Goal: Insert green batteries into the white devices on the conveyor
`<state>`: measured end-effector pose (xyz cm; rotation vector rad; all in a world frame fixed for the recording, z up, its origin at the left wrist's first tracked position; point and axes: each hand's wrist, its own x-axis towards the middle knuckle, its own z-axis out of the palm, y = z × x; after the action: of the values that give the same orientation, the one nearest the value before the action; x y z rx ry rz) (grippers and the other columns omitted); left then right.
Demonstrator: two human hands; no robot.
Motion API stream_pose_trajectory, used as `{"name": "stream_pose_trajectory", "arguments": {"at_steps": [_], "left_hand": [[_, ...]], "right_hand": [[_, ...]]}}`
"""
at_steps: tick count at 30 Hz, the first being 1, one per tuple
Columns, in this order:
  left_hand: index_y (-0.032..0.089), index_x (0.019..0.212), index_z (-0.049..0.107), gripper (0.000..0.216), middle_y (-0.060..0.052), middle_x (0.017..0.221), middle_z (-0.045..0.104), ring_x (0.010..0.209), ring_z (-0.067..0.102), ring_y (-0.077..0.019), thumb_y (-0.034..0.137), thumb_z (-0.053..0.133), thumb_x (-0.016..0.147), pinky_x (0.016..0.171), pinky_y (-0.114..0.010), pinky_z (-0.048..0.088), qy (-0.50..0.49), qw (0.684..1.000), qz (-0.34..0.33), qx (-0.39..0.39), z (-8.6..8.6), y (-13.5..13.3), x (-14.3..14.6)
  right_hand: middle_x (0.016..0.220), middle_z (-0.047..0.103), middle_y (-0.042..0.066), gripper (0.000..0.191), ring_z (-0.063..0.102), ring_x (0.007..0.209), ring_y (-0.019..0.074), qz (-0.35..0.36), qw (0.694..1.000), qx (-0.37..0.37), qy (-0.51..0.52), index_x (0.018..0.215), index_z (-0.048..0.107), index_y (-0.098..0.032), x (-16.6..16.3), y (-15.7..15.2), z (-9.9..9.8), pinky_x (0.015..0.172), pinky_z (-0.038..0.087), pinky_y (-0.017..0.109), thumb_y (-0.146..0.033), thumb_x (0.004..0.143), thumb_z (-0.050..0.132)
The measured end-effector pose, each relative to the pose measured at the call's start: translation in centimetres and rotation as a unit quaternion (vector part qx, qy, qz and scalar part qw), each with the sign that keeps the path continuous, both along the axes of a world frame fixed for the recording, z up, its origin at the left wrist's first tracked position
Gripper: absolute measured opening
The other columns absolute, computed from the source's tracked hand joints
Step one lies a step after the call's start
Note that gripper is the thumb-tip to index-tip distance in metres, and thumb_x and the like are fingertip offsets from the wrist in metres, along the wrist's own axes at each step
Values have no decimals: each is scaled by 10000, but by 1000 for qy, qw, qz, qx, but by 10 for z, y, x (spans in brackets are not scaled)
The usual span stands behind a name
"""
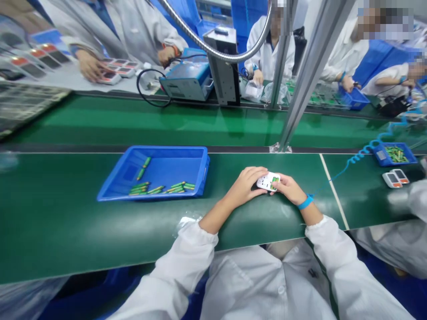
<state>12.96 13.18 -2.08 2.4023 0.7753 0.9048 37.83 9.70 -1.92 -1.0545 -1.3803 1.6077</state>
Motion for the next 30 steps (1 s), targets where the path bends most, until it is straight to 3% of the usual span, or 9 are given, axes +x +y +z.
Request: {"name": "stream_pose_trajectory", "arguments": {"at_steps": [4, 9, 11, 14, 18, 20, 22, 27, 30], "left_hand": [[282, 1666, 452, 790, -170, 1678, 541, 1551, 513, -353, 446, 835, 995, 1292, -586, 436, -3, 1000, -19, -2, -1, -5, 4], [274, 1704, 402, 730, -169, 1704, 502, 1584, 490, -344, 419, 731, 1069, 1320, -575, 435, -23, 1000, -15, -6, -9, -2, 7], [249, 1677, 440, 654, -167, 1653, 561, 1544, 536, -333, 398, 690, 1091, 1308, -566, 454, -27, 1000, -9, -11, -8, -3, 10], [223, 1605, 528, 522, -154, 1574, 639, 1477, 601, -304, 365, 636, 1114, 1278, -526, 492, -22, 1000, -7, -8, 3, -13, 12], [239, 1552, 601, 446, -102, 1561, 672, 1450, 623, -262, 347, 619, 1119, 1268, -455, 498, 33, 999, 20, 28, 34, -22, -15], [277, 1543, 619, 422, -67, 1564, 676, 1470, 608, -230, 343, 591, 1127, 1294, -417, 468, 72, 993, 90, 27, 51, -19, -53], [249, 1548, 616, 431, -100, 1576, 660, 1499, 584, -254, 345, 549, 1133, 1314, -448, 438, 92, 981, 172, 13, 66, -11, -108], [171, 1333, 742, 466, -195, 1355, 767, 1314, 703, -391, 474, 749, 979, 1211, -534, 511, 160, 927, 333, -72, 86, 9, -256], [173, 1380, 712, 539, -202, 1476, 706, 1419, 632, -401, 522, 737, 970, 1266, -543, 449, 147, 896, 409, -91, 84, -1, -306]], "right_hand": [[1280, 840, 114, 578, 798, 1032, 262, -167, 955, 136, -202, 1444, 756, -202, 27, -17, -5, 974, 687, 440, -551, 984, 726], [1637, 630, 191, 566, 510, 1592, 346, -380, 831, 176, -367, 1504, 728, -178, 136, -41, 15, 1373, 310, 582, -376, 992, 591], [1599, 655, 217, 539, 507, 1600, 365, -414, 788, 160, -426, 1404, 799, -182, 174, -52, 25, 1372, 305, 590, -335, 934, 584], [1542, 692, 236, 496, 559, 1554, 423, -418, 772, 142, -458, 1283, 868, -257, 205, -65, 34, 1296, 405, 632, -365, 869, 617], [1594, 671, 133, 580, 433, 1638, 436, -435, 741, 200, -471, 1435, 790, -432, 214, -59, 20, 1297, 336, 717, -536, 901, 588], [1615, 654, 105, 587, 412, 1645, 400, -424, 730, 258, -470, 1521, 698, -527, 198, -47, 7, 1285, 365, 685, -590, 952, 567], [1622, 645, 123, 595, 414, 1642, 389, -362, 759, 298, -452, 1589, 622, -541, 158, -37, -2, 1285, 386, 668, -582, 1000, 544], [1664, 612, 92, 604, 514, 1600, 373, -104, 879, 319, -338, 1672, 521, -512, -15, -21, -13, 1309, 444, 645, -451, 1072, 553], [1790, 434, 119, 704, 456, 1640, 380, 0, 908, 332, -256, 1720, 476, -412, -121, -13, -18, 1321, 430, 652, -401, 1038, 653]]}}
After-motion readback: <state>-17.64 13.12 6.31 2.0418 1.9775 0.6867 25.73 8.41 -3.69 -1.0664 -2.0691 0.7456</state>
